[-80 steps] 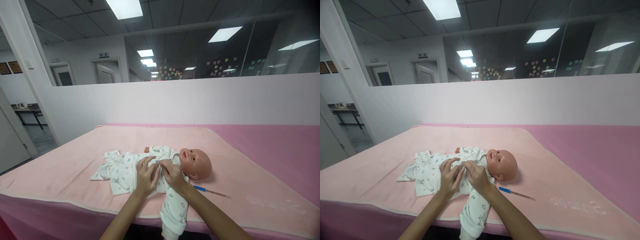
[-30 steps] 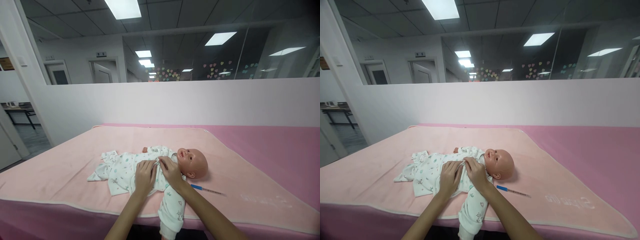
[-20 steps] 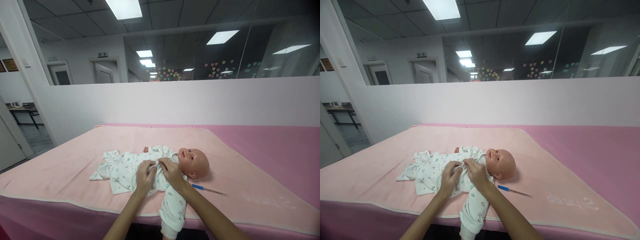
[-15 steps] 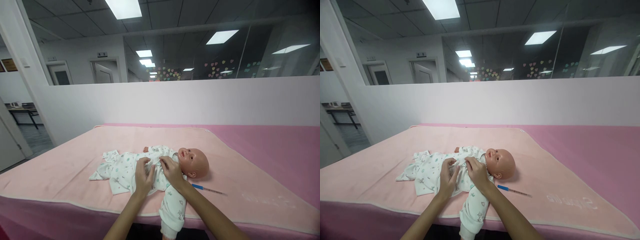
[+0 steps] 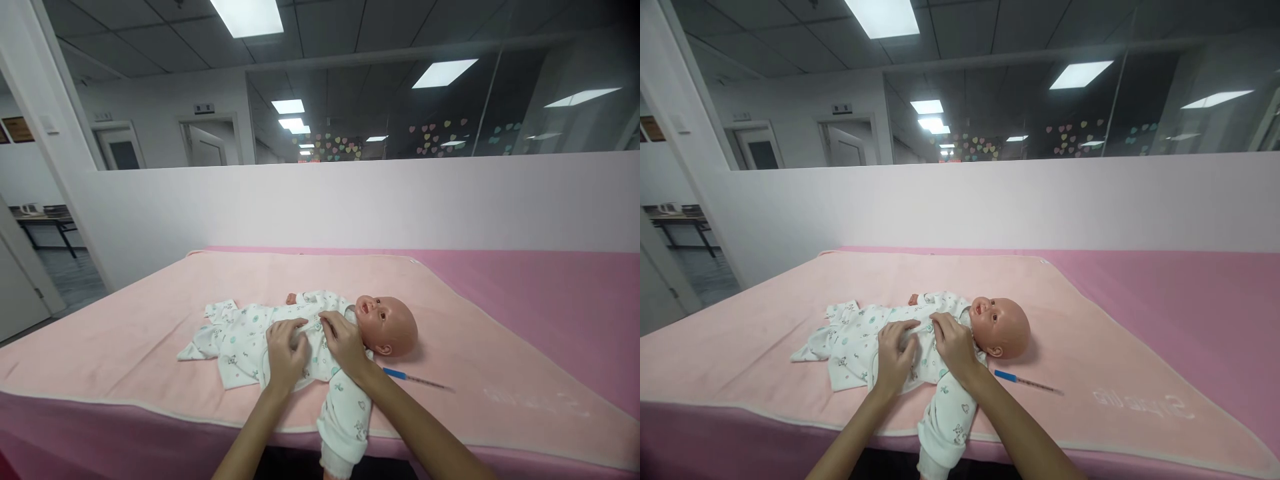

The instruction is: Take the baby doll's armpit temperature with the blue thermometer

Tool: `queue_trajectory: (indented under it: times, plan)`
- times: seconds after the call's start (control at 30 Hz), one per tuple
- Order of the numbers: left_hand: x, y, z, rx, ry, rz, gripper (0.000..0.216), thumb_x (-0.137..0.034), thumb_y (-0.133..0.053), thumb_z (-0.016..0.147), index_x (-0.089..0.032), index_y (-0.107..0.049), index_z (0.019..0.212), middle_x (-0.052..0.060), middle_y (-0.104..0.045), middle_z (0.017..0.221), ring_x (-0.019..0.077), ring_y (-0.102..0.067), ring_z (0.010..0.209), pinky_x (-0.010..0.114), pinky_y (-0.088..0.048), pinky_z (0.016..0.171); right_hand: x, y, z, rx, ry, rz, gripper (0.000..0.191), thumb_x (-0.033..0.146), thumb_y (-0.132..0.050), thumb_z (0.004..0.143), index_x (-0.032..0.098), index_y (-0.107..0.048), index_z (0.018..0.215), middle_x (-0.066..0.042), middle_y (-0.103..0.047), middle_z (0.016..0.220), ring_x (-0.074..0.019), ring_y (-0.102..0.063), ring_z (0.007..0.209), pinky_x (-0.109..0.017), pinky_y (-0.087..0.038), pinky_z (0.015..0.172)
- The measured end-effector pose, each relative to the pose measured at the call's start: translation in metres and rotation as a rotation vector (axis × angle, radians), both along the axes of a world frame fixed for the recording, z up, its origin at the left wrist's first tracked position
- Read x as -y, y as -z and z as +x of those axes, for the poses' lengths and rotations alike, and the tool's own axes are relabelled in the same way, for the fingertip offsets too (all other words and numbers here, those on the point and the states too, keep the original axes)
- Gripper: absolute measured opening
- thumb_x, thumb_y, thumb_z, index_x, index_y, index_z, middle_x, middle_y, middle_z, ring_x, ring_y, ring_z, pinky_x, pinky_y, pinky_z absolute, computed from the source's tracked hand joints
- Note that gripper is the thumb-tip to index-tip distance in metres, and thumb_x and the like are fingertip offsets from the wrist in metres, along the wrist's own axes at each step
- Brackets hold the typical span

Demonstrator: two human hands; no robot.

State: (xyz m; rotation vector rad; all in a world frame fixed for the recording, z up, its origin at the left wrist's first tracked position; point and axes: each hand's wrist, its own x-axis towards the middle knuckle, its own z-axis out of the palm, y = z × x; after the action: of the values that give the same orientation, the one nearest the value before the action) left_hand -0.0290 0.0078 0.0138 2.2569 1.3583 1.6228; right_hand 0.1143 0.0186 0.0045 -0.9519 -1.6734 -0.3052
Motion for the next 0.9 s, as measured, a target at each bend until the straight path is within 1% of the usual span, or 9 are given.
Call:
queue_trajectory:
  times: [0.1, 0.17, 0.27, 0.37, 0.47, 0.57, 0.63, 0.77, 0.9]
  plan:
    - [0.001, 0.003, -0.011, 0.139, -0.048, -0.018, 0.025, -0.016, -0.041, 0.075, -0.023, -0.059, 0.091, 0.001, -0.061, 0.08, 0.0192, -0.053, 0.083, 0.036, -0.039, 0.08, -0.001, 0.0, 0.001, -0.006, 0.01, -0.01, 0.02, 0.017, -0.039, 0.088, 0.019, -0.058, 0.093, -0.004, -0.066, 0.081, -0.0146, -0.064, 0.072, -0.024, -0.05, 0.064]
    - [0.002, 0.005, -0.018, 0.158, -0.108, -0.026, 0.025, -0.016, -0.041, 0.073, -0.023, -0.059, 0.09, 0.001, -0.061, 0.079, 0.0197, -0.053, 0.082, 0.038, -0.038, 0.082, -0.001, 0.001, 0.002, -0.018, 0.029, 0.004, 0.022, 0.015, -0.037, 0.088, 0.019, -0.058, 0.095, -0.005, -0.066, 0.083, -0.0154, -0.064, 0.075, -0.025, -0.051, 0.066]
    - [0.004, 0.006, -0.025, 0.147, -0.157, -0.066, 0.025, -0.015, -0.041, 0.072, -0.023, -0.059, 0.088, 0.0, -0.062, 0.081, 0.0195, -0.053, 0.081, 0.039, -0.035, 0.082, 0.003, 0.001, 0.001, -0.01, 0.052, 0.089, 0.029, 0.011, -0.035, 0.087, 0.02, -0.057, 0.103, -0.007, -0.065, 0.093, -0.0167, -0.063, 0.088, -0.026, -0.052, 0.07]
    - [0.006, 0.004, -0.025, 0.033, -0.118, -0.103, 0.023, -0.016, -0.043, 0.073, -0.024, -0.06, 0.085, -0.001, -0.064, 0.083, 0.0195, -0.053, 0.081, 0.038, -0.033, 0.082, 0.009, -0.001, -0.005, 0.161, -0.038, 0.143, 0.03, 0.012, -0.04, 0.087, 0.019, -0.053, 0.112, -0.008, -0.065, 0.101, -0.0165, -0.062, 0.094, -0.023, -0.053, 0.065]
    - [0.008, 0.002, -0.02, -0.076, -0.098, -0.086, 0.02, -0.018, -0.044, 0.075, -0.025, -0.061, 0.084, -0.002, -0.065, 0.083, 0.0197, -0.053, 0.082, 0.038, -0.031, 0.082, 0.012, -0.005, -0.013, 0.223, -0.069, 0.076, 0.026, 0.019, -0.044, 0.087, 0.017, -0.054, 0.111, -0.01, -0.064, 0.104, -0.0165, -0.063, 0.089, -0.023, -0.052, 0.062]
    - [0.01, 0.002, -0.018, -0.09, -0.116, -0.064, 0.018, -0.02, -0.046, 0.076, -0.025, -0.06, 0.085, 0.0, -0.065, 0.084, 0.0208, -0.052, 0.083, 0.039, -0.031, 0.081, 0.013, -0.009, -0.018, 0.192, -0.06, -0.007, 0.018, 0.023, -0.043, 0.088, 0.018, -0.059, 0.096, -0.008, -0.065, 0.097, -0.0144, -0.064, 0.083, -0.022, -0.051, 0.063]
    - [0.01, 0.002, -0.017, -0.095, -0.125, -0.056, 0.015, -0.022, -0.047, 0.076, -0.024, -0.06, 0.084, 0.0, -0.065, 0.085, 0.0214, -0.052, 0.084, 0.039, -0.03, 0.082, 0.013, -0.01, -0.018, 0.202, -0.075, -0.04, 0.018, 0.022, -0.041, 0.089, 0.018, -0.059, 0.087, -0.006, -0.065, 0.089, -0.012, -0.063, 0.076, -0.02, -0.048, 0.061]
    - [0.01, 0.001, -0.018, -0.093, -0.114, -0.043, 0.015, -0.025, -0.046, 0.078, -0.024, -0.06, 0.083, 0.001, -0.065, 0.084, 0.021, -0.052, 0.083, 0.039, -0.03, 0.082, 0.014, -0.01, -0.018, 0.194, -0.05, -0.054, 0.022, 0.025, -0.036, 0.092, 0.018, -0.054, 0.082, -0.002, -0.061, 0.073, -0.0099, -0.058, 0.061, -0.02, -0.042, 0.053]
    - [0.011, 0.0, -0.018, -0.076, -0.093, -0.035, 0.015, -0.026, -0.045, 0.08, -0.024, -0.06, 0.083, 0.0, -0.065, 0.082, 0.0205, -0.053, 0.082, 0.039, -0.031, 0.082, 0.013, -0.007, -0.018, 0.206, 0.014, -0.025, 0.025, 0.027, -0.032, 0.094, 0.018, -0.052, 0.081, 0.0, -0.06, 0.066, -0.0085, -0.053, 0.049, -0.021, -0.033, 0.045]
